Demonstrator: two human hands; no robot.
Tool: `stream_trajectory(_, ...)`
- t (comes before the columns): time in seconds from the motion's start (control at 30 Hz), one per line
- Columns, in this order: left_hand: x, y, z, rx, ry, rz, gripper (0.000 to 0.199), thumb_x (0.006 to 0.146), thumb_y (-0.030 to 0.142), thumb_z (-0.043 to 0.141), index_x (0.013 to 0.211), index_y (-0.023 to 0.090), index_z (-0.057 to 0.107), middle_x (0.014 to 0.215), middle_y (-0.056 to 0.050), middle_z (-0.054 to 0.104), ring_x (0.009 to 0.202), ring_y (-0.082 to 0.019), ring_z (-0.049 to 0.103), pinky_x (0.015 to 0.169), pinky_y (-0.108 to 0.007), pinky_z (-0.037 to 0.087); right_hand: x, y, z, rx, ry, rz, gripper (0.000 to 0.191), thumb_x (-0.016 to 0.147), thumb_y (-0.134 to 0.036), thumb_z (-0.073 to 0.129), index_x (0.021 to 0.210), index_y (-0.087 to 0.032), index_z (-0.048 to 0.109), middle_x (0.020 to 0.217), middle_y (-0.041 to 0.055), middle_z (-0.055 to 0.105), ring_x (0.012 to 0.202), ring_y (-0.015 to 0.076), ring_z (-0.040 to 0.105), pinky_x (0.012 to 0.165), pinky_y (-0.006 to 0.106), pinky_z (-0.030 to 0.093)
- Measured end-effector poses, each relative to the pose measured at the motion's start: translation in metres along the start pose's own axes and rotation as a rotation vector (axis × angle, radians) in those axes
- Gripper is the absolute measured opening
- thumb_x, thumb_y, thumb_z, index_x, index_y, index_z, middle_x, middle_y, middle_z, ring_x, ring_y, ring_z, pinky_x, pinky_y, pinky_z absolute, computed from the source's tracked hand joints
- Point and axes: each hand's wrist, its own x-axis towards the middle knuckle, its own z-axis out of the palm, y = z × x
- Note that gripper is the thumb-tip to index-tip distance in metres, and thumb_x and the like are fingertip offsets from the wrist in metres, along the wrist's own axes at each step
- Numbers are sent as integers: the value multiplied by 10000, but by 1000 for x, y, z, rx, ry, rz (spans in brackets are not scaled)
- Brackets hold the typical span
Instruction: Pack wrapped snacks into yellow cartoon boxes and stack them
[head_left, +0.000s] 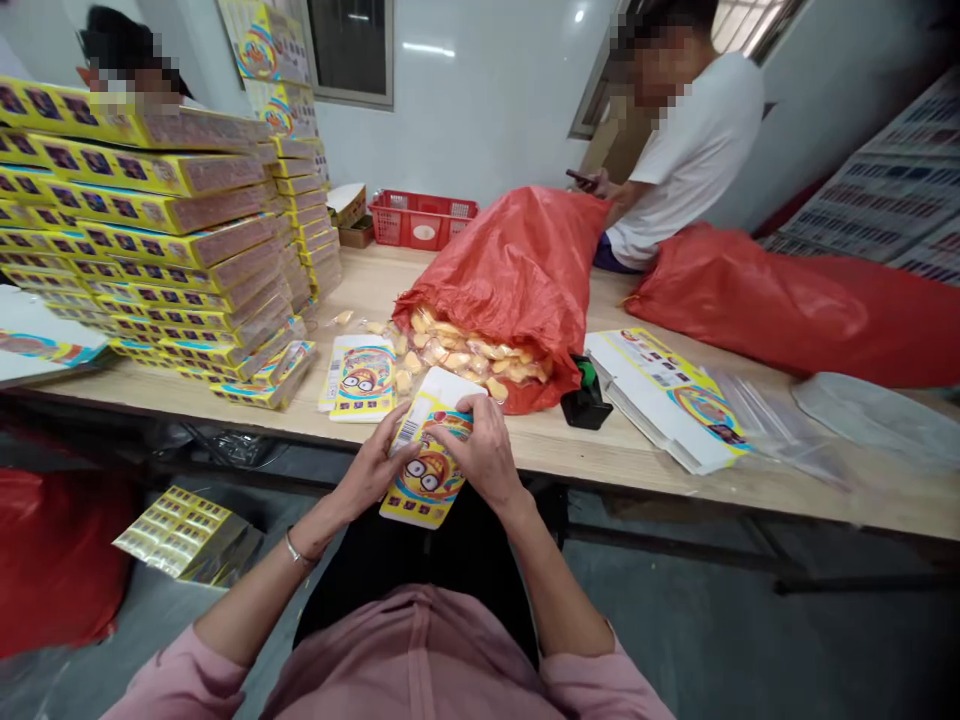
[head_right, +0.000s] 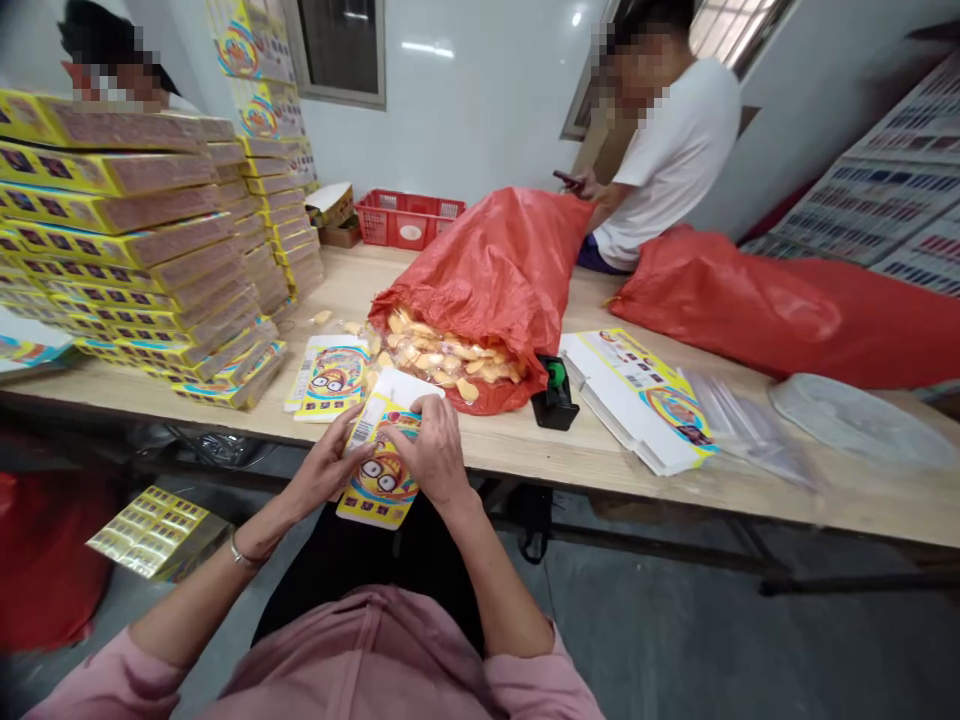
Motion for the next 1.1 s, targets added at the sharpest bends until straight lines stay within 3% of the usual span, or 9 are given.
stream_trajectory(0.13,-13,-9,-1,174,-1,61,631,847,404,671,1412,218,460,1380,-108,582,1188,-287,610,944,-389,555,-18,1,-11,246,-180,219,422,803,-360,701,1117,-197,469,925,37,628,882,215,611,815,347,485)
stream_trajectory(0.27,-33,-13,1,702,-8,236,476,898,382,600,1328,190,533,1300,-139,605,1199,-286,585,1010,-427,497,-35,-4,-20,416,-194,355,388,788,-275,702,1101,-216,480,904,14,662,859,196,643,805,324,493)
stream_trajectory(0.43,-55,-14,19,1043,-2,187,1080,691,502,781,1494,30,234,1358,-303,496,1255,-443,499,995,-568,441,-66,-17,-16,468,-58,398,336,785,-193,678,1070,-241,507,989,15,660,880,182,662,801,310,529)
stream_trajectory(0.57,-59,-12,31,793,-145,0,1059,716,442,772,1524,114,171,1335,-236,556,1117,-359,631,881,-436,527,-78,-23,-21,451,-34,303,235,803,-175,671,1002,-238,563,1087,31,647,956,184,653,870,325,534)
stream_trajectory(0.67,-60,-13,39,484,-288,-132,645,799,417,692,1354,165,482,1114,-103,703,928,-251,698,776,-320,555,-76,-22,-31,462,-62,187,165,830,-172,647,971,-232,586,1075,34,641,970,181,646,879,325,535)
stream_trajectory(0.73,-61,-15,44,329,-280,-188,394,820,435,653,1090,147,651,912,-54,738,792,-210,692,707,-283,554,-74,-20,-37,437,-60,104,154,849,-182,634,985,-237,589,1014,29,640,956,180,640,890,342,531)
stream_trajectory(0.8,-60,-17,48,225,-171,-227,334,800,453,660,907,138,689,804,-36,734,713,-192,673,667,-271,551,-77,-17,-42,368,49,66,219,835,-222,674,1031,-243,578,1023,40,623,1010,202,613,947,389,503)
stream_trajectory(0.93,-54,-16,52,120,-8,-275,329,760,469,700,795,142,698,758,-33,740,706,-202,683,687,-284,559,-102,-8,-33,345,345,303,603,794,-365,732,1301,-222,440,1280,122,521,1211,258,521,1040,446,445)
stream_trajectory(1.1,-44,-22,68,127,61,-201,446,848,525,599,1105,164,646,1006,-64,747,881,-218,696,780,-305,558,-132,3,-6,475,176,698,534,930,-468,507,1358,-171,391,1232,150,620,1096,264,635,900,390,541)
